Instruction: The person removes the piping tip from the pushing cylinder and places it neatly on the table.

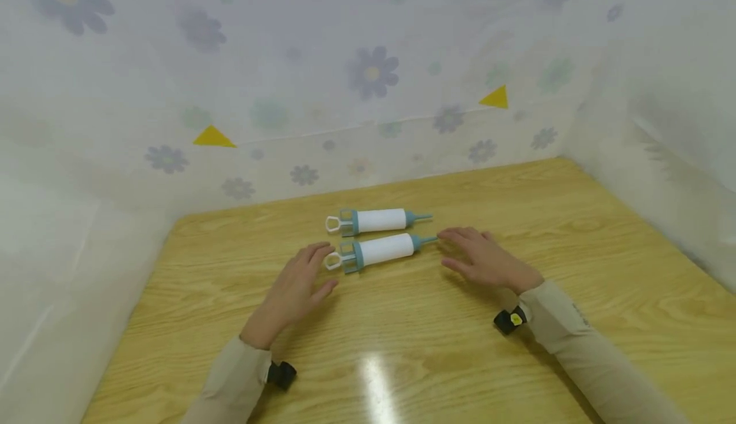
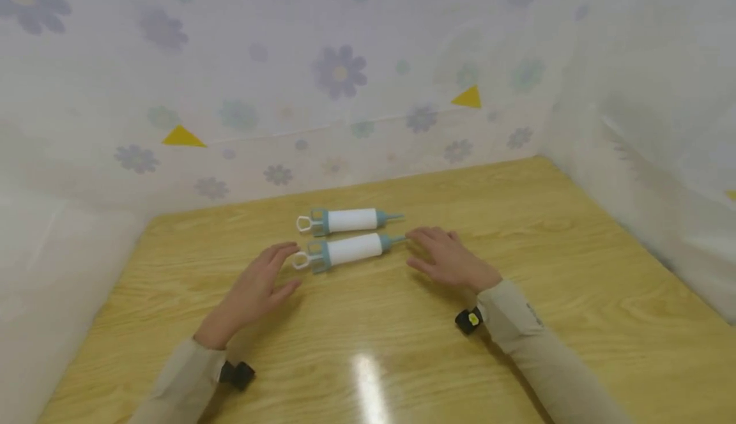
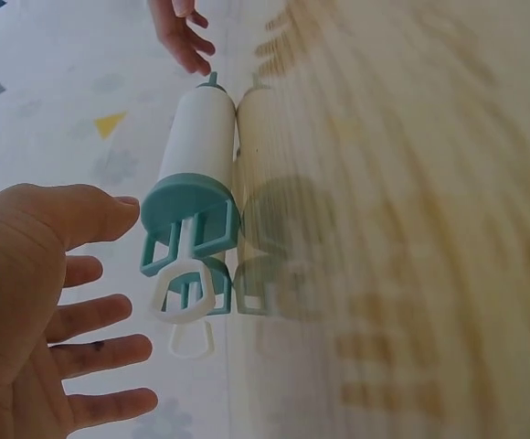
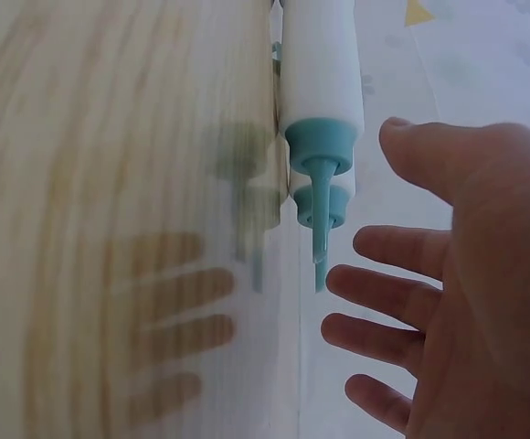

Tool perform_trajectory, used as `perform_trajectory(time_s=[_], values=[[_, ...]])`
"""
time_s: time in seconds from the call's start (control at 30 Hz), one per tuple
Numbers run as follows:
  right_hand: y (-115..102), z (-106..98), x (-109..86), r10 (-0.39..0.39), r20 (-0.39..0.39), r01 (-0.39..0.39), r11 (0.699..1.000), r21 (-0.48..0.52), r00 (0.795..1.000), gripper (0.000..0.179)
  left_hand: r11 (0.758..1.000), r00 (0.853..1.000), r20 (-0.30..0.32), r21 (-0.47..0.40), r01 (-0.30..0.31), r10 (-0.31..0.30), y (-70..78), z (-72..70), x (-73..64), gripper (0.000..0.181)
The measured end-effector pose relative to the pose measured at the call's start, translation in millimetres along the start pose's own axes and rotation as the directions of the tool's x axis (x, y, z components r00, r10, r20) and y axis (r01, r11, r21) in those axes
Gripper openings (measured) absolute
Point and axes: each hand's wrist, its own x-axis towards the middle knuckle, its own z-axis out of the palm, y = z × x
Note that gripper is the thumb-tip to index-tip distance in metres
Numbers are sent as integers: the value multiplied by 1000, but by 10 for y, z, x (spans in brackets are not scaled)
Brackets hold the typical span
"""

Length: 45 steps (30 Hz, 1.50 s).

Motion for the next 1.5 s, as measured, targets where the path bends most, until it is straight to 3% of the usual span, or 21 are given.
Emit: perform_trajectory(time_s=[0.33, 0.77, 0.97, 1.2, 1.5], values=[[-46, 28, 62, -19, -5, 19, 1000, -8, 1000, 53, 1000, 999, -31, 6, -31, 31, 5, 19, 53, 56], [-81, 70, 159, -26, 4, 26, 1000, 13, 1000, 54, 1000, 1000, 1, -3, -29, 29, 44, 75, 203, 56], [-70, 65, 182, -19, 18, 19, 1000, 6, 1000, 53, 999, 999, 30, -43, -19, 20, 44, 107, 230, 56], [-90, 45, 222, -24, 22, 23, 1000, 4, 999, 53, 1000, 999, 37, -20, -6, 7, 33, 127, 239, 58], [-102, 97, 254, -20, 22, 20, 1000, 14, 1000, 52, 999, 999, 51, -52, -12, 15, 54, 141, 288, 56]])
